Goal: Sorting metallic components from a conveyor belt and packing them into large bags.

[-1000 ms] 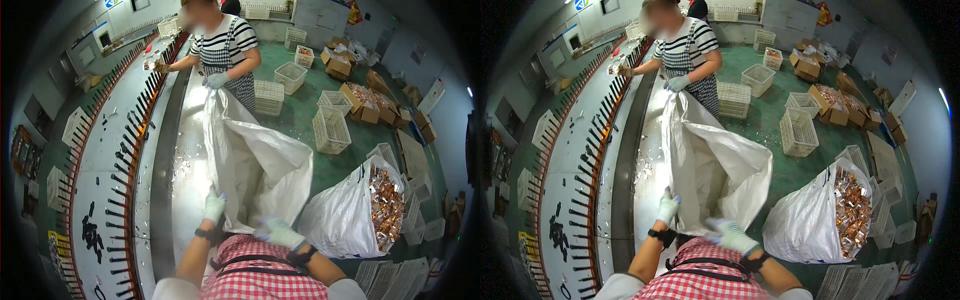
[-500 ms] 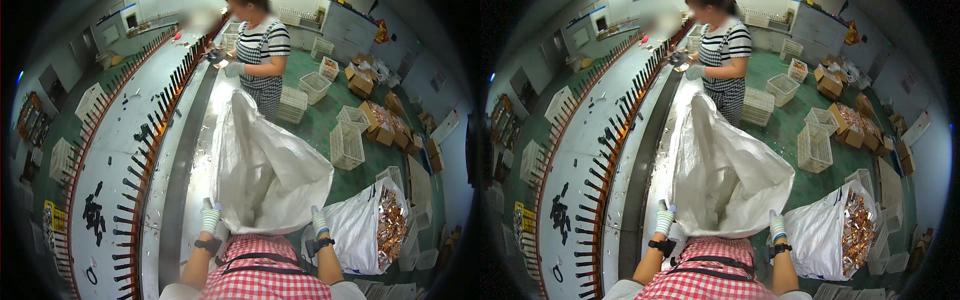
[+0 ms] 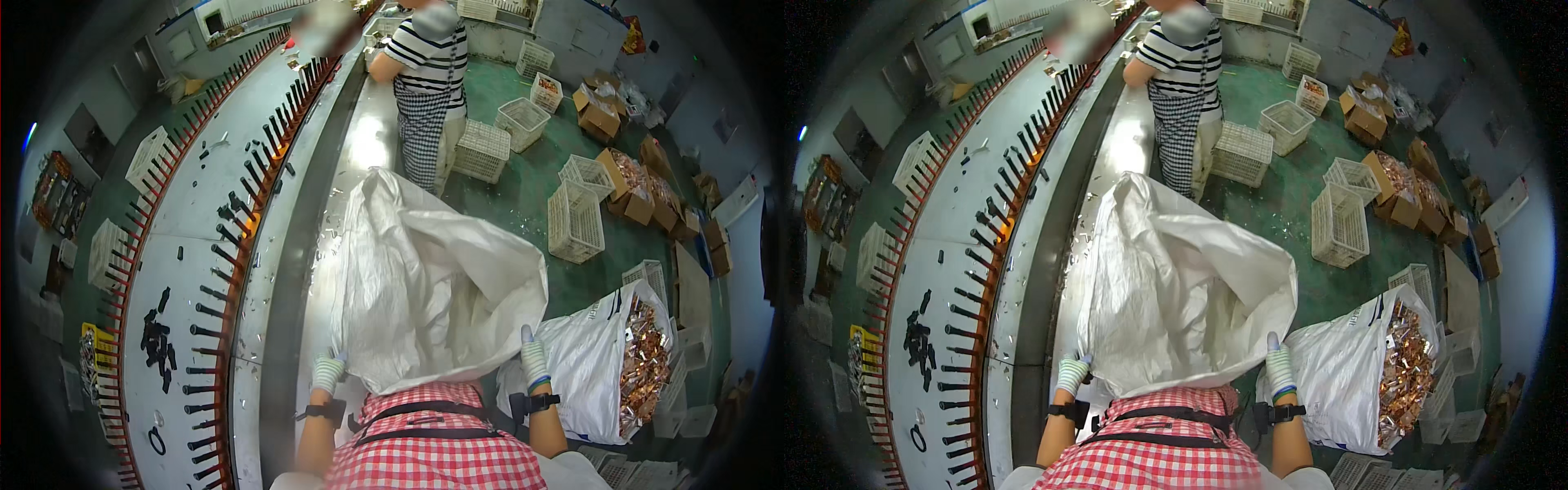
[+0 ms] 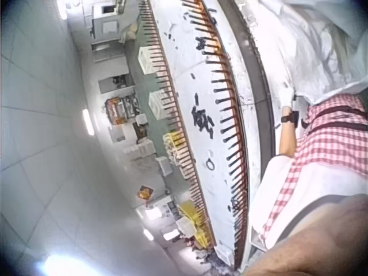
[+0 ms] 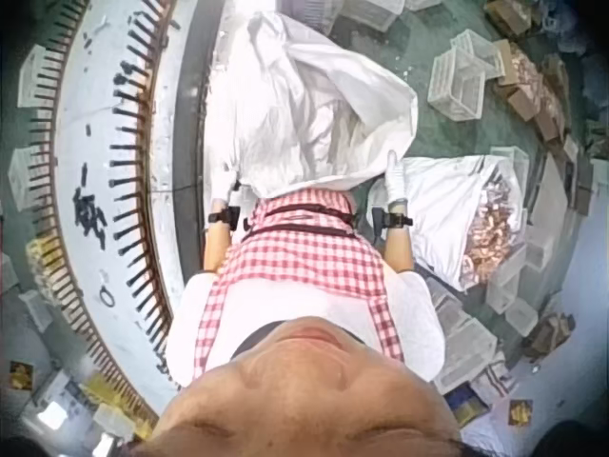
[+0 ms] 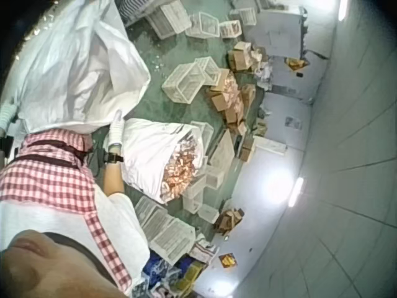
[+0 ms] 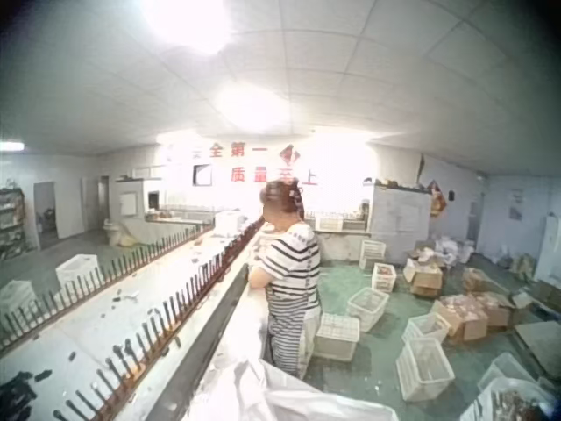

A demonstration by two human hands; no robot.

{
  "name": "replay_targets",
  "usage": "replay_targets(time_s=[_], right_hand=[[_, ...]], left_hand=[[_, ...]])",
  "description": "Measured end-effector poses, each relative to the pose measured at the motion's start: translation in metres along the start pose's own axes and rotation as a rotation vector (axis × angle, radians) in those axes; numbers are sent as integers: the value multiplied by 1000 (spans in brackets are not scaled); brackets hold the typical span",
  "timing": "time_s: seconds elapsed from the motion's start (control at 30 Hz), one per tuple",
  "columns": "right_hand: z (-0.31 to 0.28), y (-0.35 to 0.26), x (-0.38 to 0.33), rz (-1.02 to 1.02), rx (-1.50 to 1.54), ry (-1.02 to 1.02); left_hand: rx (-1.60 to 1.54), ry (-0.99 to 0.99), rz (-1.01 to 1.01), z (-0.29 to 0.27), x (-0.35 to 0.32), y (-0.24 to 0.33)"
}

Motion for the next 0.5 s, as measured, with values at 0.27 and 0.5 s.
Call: replay_targets(time_s=[0.27,0.5], right_hand=[[10,24,-9,166,322,-155],[-14,46,35,103,104,35]], left_hand=[[354,163,331,-11,30,43],[356,-69,459,12,44,151]])
Point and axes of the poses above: each hand's wrist, its own x-axis towards the middle knuckle, its own z-axis out of the palm, y = z × x, the point moved 7 cm from there along x, towards the middle knuckle, and after that the axes turned 4 degrees about -y, right-handed, at the moved point
